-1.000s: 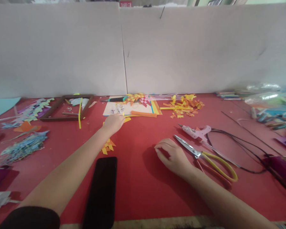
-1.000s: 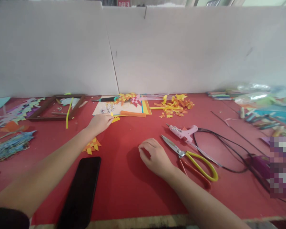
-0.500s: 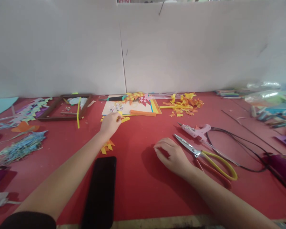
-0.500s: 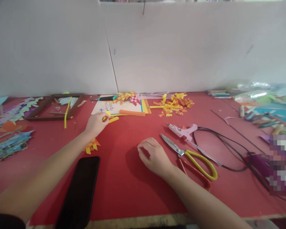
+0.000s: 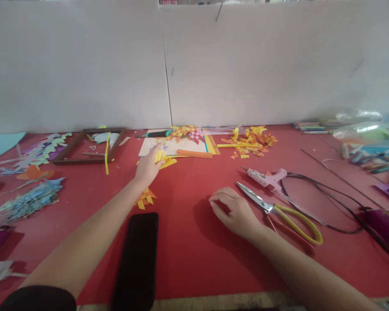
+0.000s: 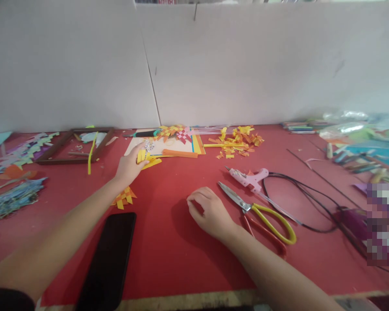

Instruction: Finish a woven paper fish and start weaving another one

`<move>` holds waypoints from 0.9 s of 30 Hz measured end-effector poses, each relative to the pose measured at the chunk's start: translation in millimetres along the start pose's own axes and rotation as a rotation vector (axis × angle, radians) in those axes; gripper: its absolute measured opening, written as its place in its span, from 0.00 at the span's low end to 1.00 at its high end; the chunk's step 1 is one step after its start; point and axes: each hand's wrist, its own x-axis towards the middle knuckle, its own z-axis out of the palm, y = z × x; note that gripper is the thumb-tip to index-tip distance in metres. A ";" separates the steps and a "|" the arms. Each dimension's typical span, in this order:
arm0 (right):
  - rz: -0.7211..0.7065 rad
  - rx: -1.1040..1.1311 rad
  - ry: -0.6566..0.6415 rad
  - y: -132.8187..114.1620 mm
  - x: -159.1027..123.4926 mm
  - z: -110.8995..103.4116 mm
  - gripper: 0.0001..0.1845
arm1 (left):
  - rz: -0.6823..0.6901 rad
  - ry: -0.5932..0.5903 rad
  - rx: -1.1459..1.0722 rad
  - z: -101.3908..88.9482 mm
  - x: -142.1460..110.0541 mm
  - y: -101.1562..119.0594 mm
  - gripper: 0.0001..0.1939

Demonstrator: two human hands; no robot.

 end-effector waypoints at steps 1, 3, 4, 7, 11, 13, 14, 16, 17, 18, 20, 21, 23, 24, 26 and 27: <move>0.000 -0.001 0.000 0.0 0.0 0.0 0.06 | -0.013 -0.001 -0.010 0.7 0.0 -0.7 0.37; 0.000 -0.001 -0.001 0.0 0.3 0.0 0.06 | -0.036 0.000 -0.031 1.8 0.4 -2.3 0.39; 0.000 -0.001 -0.002 0.0 0.5 -0.1 0.06 | -0.046 0.002 -0.040 2.1 0.8 -3.1 0.40; 0.000 -0.002 -0.002 -0.3 1.1 -0.4 0.06 | -0.068 0.013 -0.051 1.9 2.5 -5.4 0.41; 0.001 -0.003 -0.003 -0.8 0.7 -0.8 0.06 | -0.079 0.019 -0.056 1.4 5.0 -7.4 0.42; 0.001 -0.003 -0.003 -1.0 0.4 -0.9 0.06 | -0.085 0.021 -0.062 1.5 5.7 -7.8 0.42; 0.001 -0.003 -0.005 -1.1 0.4 -0.9 0.06 | -0.091 0.022 -0.066 1.6 5.9 -7.8 0.42; 0.000 -0.001 -0.008 -1.2 0.6 -1.0 0.06 | -0.103 0.023 -0.076 1.5 5.9 -7.5 0.40; -0.001 0.000 -0.009 -1.2 0.8 -1.0 0.07 | -0.109 0.024 -0.081 1.3 5.8 -7.2 0.38; -0.001 0.001 -0.009 -1.2 0.9 -0.9 0.07 | -0.114 0.024 -0.085 1.1 5.7 -6.9 0.36; -0.001 0.003 -0.009 -1.2 1.0 -0.9 0.06 | -0.122 0.020 -0.093 0.6 5.4 -6.4 0.33; 0.000 0.003 -0.009 -1.1 1.0 -0.9 0.06 | -0.126 0.015 -0.095 0.4 5.4 -6.2 0.31; 0.004 0.002 -0.005 -0.9 0.9 -1.0 0.06 | -0.136 -0.002 -0.100 0.6 5.8 -6.3 0.27; 0.006 0.001 -0.003 -0.8 0.9 -1.1 0.06 | -0.143 -0.015 -0.102 0.8 6.2 -6.5 0.24; 0.007 -0.001 0.001 -0.7 0.9 -1.3 0.06 | -0.161 -0.048 -0.108 1.5 7.7 -7.1 0.20; 0.007 -0.001 0.001 -0.7 0.9 -1.5 0.06 | -0.171 -0.068 -0.112 1.9 8.7 -7.5 0.18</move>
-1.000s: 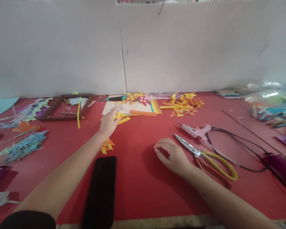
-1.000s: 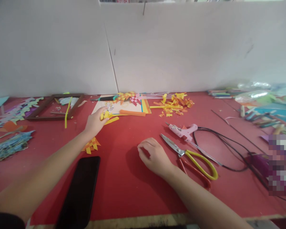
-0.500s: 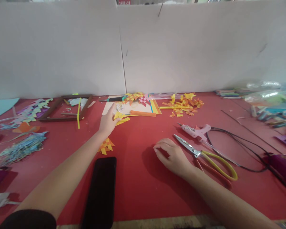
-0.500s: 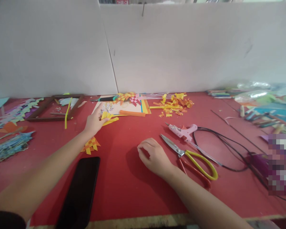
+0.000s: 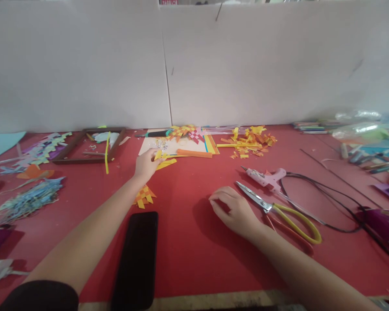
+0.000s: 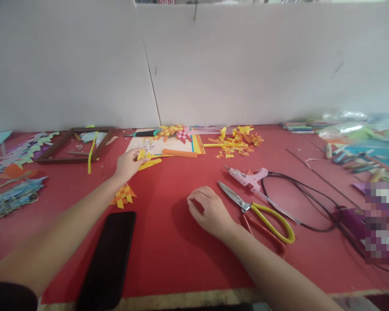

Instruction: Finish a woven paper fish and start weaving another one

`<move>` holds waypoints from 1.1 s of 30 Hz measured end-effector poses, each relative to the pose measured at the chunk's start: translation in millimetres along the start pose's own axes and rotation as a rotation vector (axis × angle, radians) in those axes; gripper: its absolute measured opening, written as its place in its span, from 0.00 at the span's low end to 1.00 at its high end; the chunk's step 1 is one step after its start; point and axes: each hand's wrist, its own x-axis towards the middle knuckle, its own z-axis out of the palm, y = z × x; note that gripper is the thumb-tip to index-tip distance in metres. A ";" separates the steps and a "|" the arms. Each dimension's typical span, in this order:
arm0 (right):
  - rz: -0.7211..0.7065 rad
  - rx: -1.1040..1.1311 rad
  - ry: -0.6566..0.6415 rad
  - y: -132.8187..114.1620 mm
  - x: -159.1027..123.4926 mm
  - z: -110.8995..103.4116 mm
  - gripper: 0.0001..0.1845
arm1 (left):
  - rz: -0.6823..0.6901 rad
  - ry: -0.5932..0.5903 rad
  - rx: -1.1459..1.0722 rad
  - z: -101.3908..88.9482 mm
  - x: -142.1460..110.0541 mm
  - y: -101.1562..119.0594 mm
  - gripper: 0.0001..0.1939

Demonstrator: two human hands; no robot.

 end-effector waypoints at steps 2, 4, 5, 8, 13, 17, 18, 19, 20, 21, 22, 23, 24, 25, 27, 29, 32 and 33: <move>0.000 0.000 -0.001 -0.2 0.2 -0.2 0.06 | -0.022 -0.046 -0.009 0.2 2.4 -0.5 0.17; 0.003 0.002 -0.002 -0.5 0.5 -0.5 0.06 | -0.041 -0.093 -0.024 -0.1 4.9 -0.9 0.18; 0.006 0.003 -0.001 -0.7 0.7 -0.6 0.07 | -0.049 -0.114 -0.032 -0.3 6.1 -1.0 0.18; 0.016 0.006 0.003 -1.2 1.1 -1.2 0.07 | -0.075 -0.157 -0.059 -1.0 9.1 -1.5 0.18; 0.034 0.010 0.006 -1.9 1.1 -2.3 0.07 | -0.106 -0.193 -0.103 0.2 11.3 -3.0 0.17; 0.035 0.019 0.005 -2.2 1.3 -2.2 0.07 | -0.134 -0.182 -0.147 3.5 10.0 -3.4 0.17; 0.034 0.022 0.006 -2.3 1.4 -1.9 0.07 | -0.143 -0.171 -0.163 3.8 9.6 -2.9 0.17; 0.034 0.023 0.008 -2.2 1.4 -1.6 0.07 | -0.153 -0.154 -0.181 3.2 9.4 -2.0 0.17; 0.036 0.025 0.012 -2.1 1.4 -1.3 0.07 | -0.163 -0.130 -0.203 1.4 9.6 -0.6 0.17; 0.039 0.027 0.016 -1.9 1.5 -1.1 0.07 | -0.171 -0.097 -0.230 -2.0 10.2 1.5 0.17; 0.044 0.029 0.022 -1.6 1.5 -1.0 0.07 | -0.179 -0.056 -0.263 -7.3 11.4 4.2 0.17; 0.049 0.032 0.029 -1.2 1.6 -1.3 0.07 | -0.179 -0.010 -0.304 -14.4 13.0 8.0 0.18; 0.056 0.037 0.038 -0.9 1.9 -1.9 0.07 | -0.173 0.041 -0.354 -23.2 14.7 12.8 0.18; 0.064 0.043 0.049 -0.8 2.5 -3.1 0.07 | -0.164 0.093 -0.411 -33.1 16.2 18.7 0.18; 0.086 0.056 0.079 -1.8 4.6 -7.3 0.07 | -0.149 0.185 -0.540 -53.3 15.9 34.3 0.19; 0.117 0.067 0.108 -5.2 8.9 -13.2 0.07 | -0.136 0.206 -0.685 -67.2 7.0 53.2 0.19; 0.293 0.289 0.113 -14.9 19.7 -20.7 0.08 | -0.149 0.023 -0.900 -64.1 -26.5 80.7 0.12; 0.382 0.432 0.094 -18.8 24.1 -21.4 0.11 | -0.166 -0.060 -0.958 -56.4 -41.8 87.6 0.12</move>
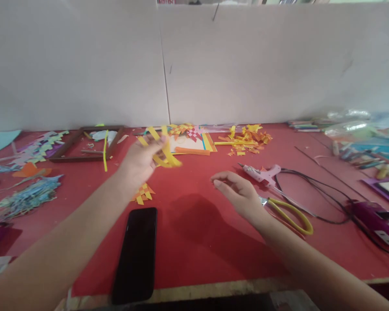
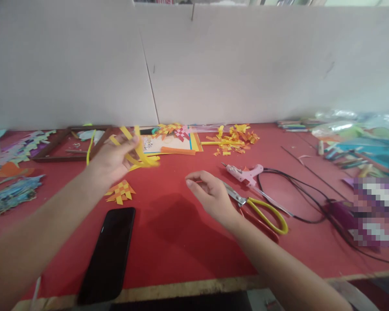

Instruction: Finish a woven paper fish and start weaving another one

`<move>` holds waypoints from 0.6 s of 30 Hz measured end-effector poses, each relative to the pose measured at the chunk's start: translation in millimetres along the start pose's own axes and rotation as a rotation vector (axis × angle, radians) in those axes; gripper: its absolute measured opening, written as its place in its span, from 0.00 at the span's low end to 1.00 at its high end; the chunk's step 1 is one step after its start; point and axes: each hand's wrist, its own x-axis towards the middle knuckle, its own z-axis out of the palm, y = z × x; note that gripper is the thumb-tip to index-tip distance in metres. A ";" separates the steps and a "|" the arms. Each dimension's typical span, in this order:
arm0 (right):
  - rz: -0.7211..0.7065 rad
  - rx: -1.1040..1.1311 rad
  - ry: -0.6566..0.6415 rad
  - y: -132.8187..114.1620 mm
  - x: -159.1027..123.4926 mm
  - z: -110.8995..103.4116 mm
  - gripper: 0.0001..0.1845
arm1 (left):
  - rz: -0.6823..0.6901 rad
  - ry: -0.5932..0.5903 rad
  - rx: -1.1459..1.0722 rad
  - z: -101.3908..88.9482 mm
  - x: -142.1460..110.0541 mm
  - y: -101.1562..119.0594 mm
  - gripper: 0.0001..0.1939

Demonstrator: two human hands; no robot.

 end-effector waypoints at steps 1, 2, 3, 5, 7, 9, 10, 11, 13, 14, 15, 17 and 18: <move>0.104 0.146 -0.041 -4.5 2.6 2.9 0.13 | -0.061 -0.063 -0.043 9.7 -15.1 -7.7 0.14; 0.196 0.276 -0.092 -8.0 5.1 7.0 0.17 | -0.125 -0.118 -0.079 18.9 -29.7 -17.4 0.17; 0.275 0.371 -0.151 -10.3 7.0 12.0 0.19 | -0.186 -0.167 -0.108 26.9 -42.8 -28.1 0.19; 0.373 0.453 -0.241 -10.6 8.8 23.5 0.22 | -0.284 -0.230 -0.148 38.5 -63.0 -49.1 0.21; 0.416 0.441 -0.259 -5.9 7.3 33.8 0.23 | -0.336 -0.263 -0.173 43.9 -73.9 -65.8 0.21; 0.434 0.412 -0.241 1.5 4.0 40.2 0.23 | -0.351 -0.282 -0.177 44.9 -77.5 -76.7 0.20; 0.437 0.407 -0.234 5.2 2.4 41.7 0.23 | -0.350 -0.286 -0.171 44.4 -77.6 -80.1 0.19; 0.434 0.408 -0.226 8.4 1.0 42.2 0.23 | -0.344 -0.286 -0.160 43.7 -77.2 -82.4 0.17; 0.415 0.422 -0.207 13.1 -0.7 41.3 0.22 | -0.320 -0.279 -0.130 41.6 -76.1 -84.4 0.15; 0.403 0.427 -0.194 14.5 -1.2 40.5 0.21 | -0.306 -0.273 -0.117 40.5 -76.0 -84.4 0.14; 0.391 0.431 -0.176 15.5 -1.6 39.7 0.20 | -0.285 -0.268 -0.089 39.2 -76.2 -84.1 0.13; 0.377 0.427 -0.139 17.0 -2.1 38.4 0.17 | -0.238 -0.260 0.003 36.6 -77.9 -83.3 0.16; 0.376 0.426 -0.120 17.7 -2.2 37.9 0.16 | -0.171 -0.268 0.137 35.3 -79.3 -83.2 0.18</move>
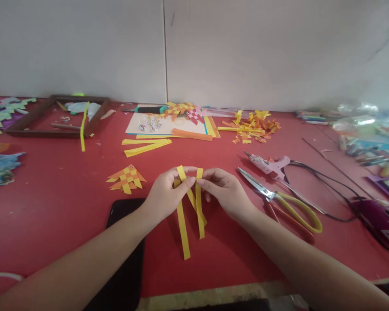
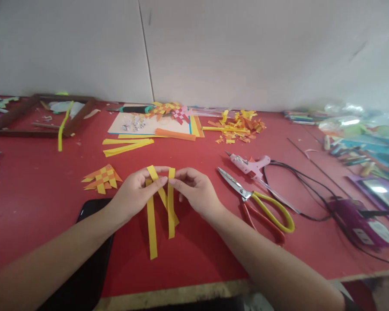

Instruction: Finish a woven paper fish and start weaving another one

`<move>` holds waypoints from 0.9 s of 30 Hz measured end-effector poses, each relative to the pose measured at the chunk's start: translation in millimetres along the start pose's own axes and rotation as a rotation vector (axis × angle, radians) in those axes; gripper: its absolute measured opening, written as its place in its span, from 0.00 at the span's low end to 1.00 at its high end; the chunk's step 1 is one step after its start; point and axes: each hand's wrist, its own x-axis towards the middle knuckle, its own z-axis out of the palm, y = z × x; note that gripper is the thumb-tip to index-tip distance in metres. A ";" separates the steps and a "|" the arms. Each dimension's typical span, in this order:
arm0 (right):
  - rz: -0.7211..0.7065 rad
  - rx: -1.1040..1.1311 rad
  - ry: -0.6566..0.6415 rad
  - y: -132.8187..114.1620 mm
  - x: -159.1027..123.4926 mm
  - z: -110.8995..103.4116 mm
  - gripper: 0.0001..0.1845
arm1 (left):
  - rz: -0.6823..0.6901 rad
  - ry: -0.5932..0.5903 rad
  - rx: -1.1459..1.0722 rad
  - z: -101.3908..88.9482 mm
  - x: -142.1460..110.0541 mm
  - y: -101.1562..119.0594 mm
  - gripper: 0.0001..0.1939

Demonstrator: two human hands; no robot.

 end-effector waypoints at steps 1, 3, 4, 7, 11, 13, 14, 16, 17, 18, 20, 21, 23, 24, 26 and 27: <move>0.001 0.009 0.017 0.4 0.2 -0.9 0.15 | 0.055 0.015 0.110 -0.6 -1.6 -0.7 0.20; 0.016 0.065 0.063 0.5 1.0 -3.0 0.14 | 0.219 0.057 0.262 -1.1 -4.8 -2.8 0.26; 0.029 0.115 0.092 0.1 1.6 -4.2 0.14 | 0.308 0.096 0.327 -1.2 -6.3 -3.6 0.29; 0.064 0.281 0.188 -3.2 3.6 -7.1 0.14 | 0.516 0.240 0.538 -1.7 -11.6 -2.2 0.33; 0.018 0.392 0.308 -6.9 4.6 -7.9 0.14 | 0.429 0.067 0.492 -2.3 -19.4 7.8 0.21; -0.019 0.423 0.342 -7.3 4.7 -7.6 0.13 | 0.354 -0.052 0.443 -1.3 -21.5 11.0 0.21; -0.032 0.437 0.347 -7.4 4.8 -7.6 0.12 | 0.342 -0.080 0.438 -0.7 -21.7 11.4 0.21; -0.051 0.461 0.353 -7.6 5.3 -8.0 0.11 | 0.336 -0.088 0.425 0.3 -20.3 10.3 0.18; -0.056 0.469 0.359 -7.8 5.6 -8.4 0.10 | 0.322 -0.080 0.392 0.4 -18.8 9.3 0.15; -0.057 0.475 0.367 -8.0 5.9 -8.9 0.10 | 0.297 -0.071 0.339 0.3 -17.0 8.3 0.12; -0.064 0.485 0.376 -8.4 6.3 -10.2 0.10 | 0.214 -0.062 0.195 -0.8 -12.9 7.2 0.08; -0.078 0.488 0.369 -8.4 6.1 -10.8 0.10 | 0.165 -0.060 0.124 -1.4 -10.9 7.2 0.08; -0.139 0.474 0.319 -7.9 4.7 -11.7 0.09 | 0.078 -0.045 0.026 -2.6 -7.7 7.5 0.08; -0.188 0.448 0.284 -7.4 3.4 -12.0 0.09 | 0.051 -0.036 0.005 -2.9 -6.5 7.5 0.08; -0.291 0.345 0.216 -6.4 -0.5 -12.1 0.08 | 0.039 -0.022 0.006 -3.1 -5.1 7.0 0.08; -0.328 0.268 0.188 -6.0 -2.9 -11.8 0.07 | 0.045 -0.019 0.019 -3.0 -4.8 6.5 0.07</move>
